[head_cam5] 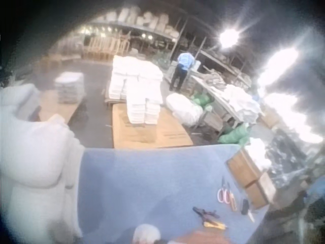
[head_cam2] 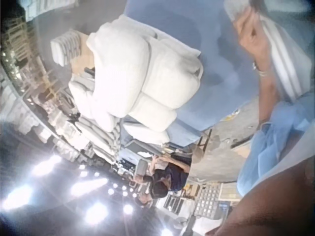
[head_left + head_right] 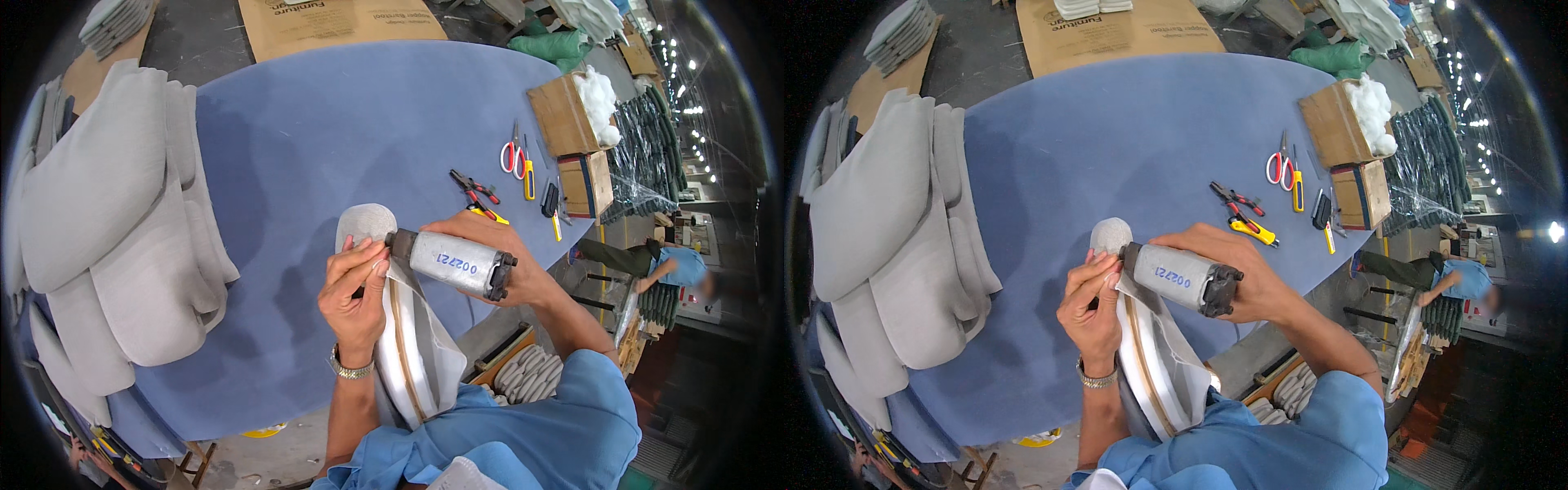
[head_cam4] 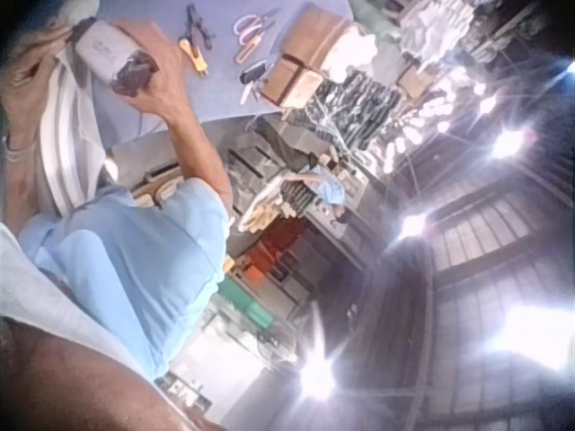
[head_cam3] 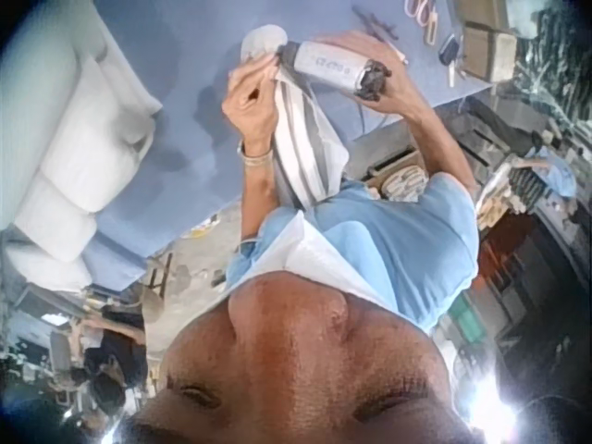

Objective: The person assembles cushion covers by folding fabric around foam inserts, using a staple gun to secure edges, and trimming excess material with scissors. The person handles multiple cushion units one at a time and places finished pieces on a nearby stack.

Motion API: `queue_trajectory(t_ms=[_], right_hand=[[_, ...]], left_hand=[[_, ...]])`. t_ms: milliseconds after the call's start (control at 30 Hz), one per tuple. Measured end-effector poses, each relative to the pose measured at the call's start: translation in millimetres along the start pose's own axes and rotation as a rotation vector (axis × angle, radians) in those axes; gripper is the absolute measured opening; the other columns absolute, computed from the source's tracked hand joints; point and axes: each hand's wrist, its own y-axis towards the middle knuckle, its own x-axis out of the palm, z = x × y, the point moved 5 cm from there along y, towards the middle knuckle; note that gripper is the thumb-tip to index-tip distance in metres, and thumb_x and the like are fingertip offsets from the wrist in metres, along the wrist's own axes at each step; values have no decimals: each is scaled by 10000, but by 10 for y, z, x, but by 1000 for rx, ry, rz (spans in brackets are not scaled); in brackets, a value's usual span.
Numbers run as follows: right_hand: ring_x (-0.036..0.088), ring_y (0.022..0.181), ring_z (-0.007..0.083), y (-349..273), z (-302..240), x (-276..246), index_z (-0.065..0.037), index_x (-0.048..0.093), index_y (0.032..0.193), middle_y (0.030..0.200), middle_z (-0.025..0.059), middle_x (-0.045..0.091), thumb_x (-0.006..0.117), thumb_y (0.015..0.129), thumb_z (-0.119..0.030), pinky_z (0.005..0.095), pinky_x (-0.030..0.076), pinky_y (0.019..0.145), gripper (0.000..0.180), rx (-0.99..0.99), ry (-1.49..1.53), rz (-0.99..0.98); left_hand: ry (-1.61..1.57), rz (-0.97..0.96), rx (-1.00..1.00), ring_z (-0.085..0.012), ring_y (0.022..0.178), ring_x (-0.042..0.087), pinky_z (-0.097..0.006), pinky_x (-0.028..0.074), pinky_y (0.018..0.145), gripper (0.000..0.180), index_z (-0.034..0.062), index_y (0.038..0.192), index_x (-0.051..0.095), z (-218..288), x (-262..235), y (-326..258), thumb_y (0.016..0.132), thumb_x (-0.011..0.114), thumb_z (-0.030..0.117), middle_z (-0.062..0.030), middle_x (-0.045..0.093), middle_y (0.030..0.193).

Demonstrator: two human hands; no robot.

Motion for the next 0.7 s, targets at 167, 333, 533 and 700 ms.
queue_trajectory(t_ms=[167, 333, 533, 700], right_hand=[[666, 1001, 327, 1, -142, -34, -38, 593, 1402, 1134, 154, 668, 792, 680, -104, 373, 524, 865, 752, 5, -34, -40], [679, 1016, 300, 21, -239, -49, -17, 631, 1365, 1137, 166, 688, 793, 747, -192, 371, 519, 892, 663, 144, -50, -37], [665, 1007, 331, -44, -228, -63, -53, 585, 1419, 1137, 148, 658, 797, 670, -95, 377, 532, 881, 779, 225, -103, -49], [681, 1034, 324, 26, -158, -100, -42, 589, 1403, 1155, 156, 680, 814, 674, -186, 377, 530, 908, 777, 248, -86, -109]], left_hand=[[6, -40, 15, -236, 1059, 719, -482, 494, 1093, 188, 54, 1029, 804, -54, 18, 36, 850, 789, 0, -68, 771, 1045], [-15, -59, -5, -237, 1054, 721, -487, 499, 1087, 177, 57, 1008, 808, -58, 44, 88, 839, 802, 6, -65, 774, 1024], [-17, -93, -10, -239, 1045, 719, -484, 498, 1085, 170, 53, 1003, 809, -60, 76, 139, 837, 805, 15, -65, 774, 1019], [0, -106, -28, -237, 1045, 718, -483, 491, 1091, 200, 55, 1013, 809, -102, 120, 148, 821, 805, -3, -61, 773, 1017]])
